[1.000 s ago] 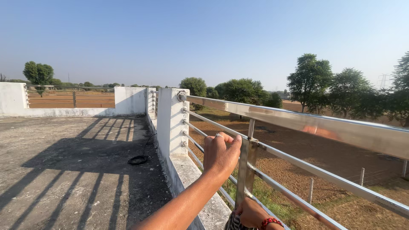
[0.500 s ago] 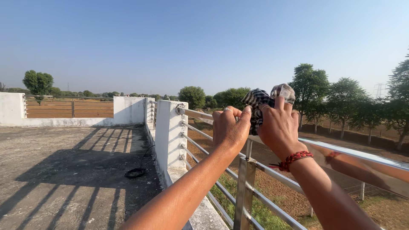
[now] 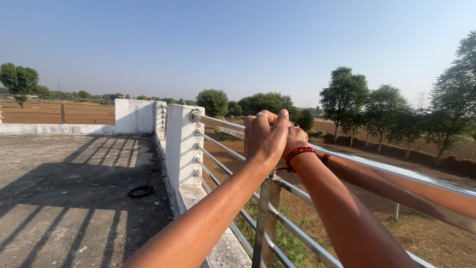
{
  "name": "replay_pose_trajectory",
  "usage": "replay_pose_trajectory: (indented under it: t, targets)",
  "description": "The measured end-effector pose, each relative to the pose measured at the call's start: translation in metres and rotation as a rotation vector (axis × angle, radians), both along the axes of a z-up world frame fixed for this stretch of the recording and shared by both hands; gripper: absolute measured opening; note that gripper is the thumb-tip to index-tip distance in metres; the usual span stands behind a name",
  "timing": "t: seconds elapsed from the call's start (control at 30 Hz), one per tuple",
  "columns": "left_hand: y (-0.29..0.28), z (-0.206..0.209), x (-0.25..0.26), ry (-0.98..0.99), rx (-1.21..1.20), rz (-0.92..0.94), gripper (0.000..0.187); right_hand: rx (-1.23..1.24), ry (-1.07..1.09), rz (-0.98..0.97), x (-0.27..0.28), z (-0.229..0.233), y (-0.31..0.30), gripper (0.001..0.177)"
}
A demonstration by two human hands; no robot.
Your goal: The person wipes a stainless steel railing on a rooftop using a cloth. They repeatedly rub the horizontal bars and vertical posts, then dip the cloth into a bucket of water and continue wiping the railing.
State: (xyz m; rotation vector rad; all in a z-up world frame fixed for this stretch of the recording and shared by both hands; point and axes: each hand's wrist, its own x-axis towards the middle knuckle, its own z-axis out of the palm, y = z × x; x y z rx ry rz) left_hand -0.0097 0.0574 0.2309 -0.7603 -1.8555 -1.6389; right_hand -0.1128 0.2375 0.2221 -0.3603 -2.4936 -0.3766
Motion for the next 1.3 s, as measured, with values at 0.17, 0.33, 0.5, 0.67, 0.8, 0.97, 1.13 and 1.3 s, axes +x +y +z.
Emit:
replay_pose_trajectory:
  t: [0.17,0.33,0.5,0.67,0.8,0.97,1.13,1.3]
  targets:
    - [0.008,0.002,0.017,0.077,-0.007,0.008,0.046,0.145,-0.111,-0.196,0.034,-0.004,-0.027,0.063]
    - [0.013,0.006,0.04,0.156,0.014,-0.047,0.047,0.239,-0.151,-0.202,0.117,-0.008,-0.044,0.075]
    - [0.01,-0.001,0.078,0.247,0.031,-0.066,0.046,0.25,-0.103,-0.233,0.222,-0.009,-0.046,0.05]
    - [0.015,0.001,0.127,0.307,0.047,-0.2,0.048,0.314,-0.133,-0.393,0.341,-0.03,-0.04,0.071]
    - [0.015,0.012,0.151,0.332,0.039,-0.235,0.049,0.457,-0.155,-0.634,0.409,-0.052,-0.013,0.074]
    - [0.007,0.011,0.154,0.388,-0.007,-0.249,0.048,0.305,-0.176,-0.624,0.444,-0.042,-0.002,0.111]
    - [0.01,0.015,0.148,0.33,-0.035,-0.276,0.049,0.049,-0.274,-0.603,0.393,-0.013,-0.04,0.106]
    - [0.027,0.028,0.148,0.31,-0.027,-0.24,0.05,0.011,-0.405,-0.444,0.287,0.007,-0.08,0.09]
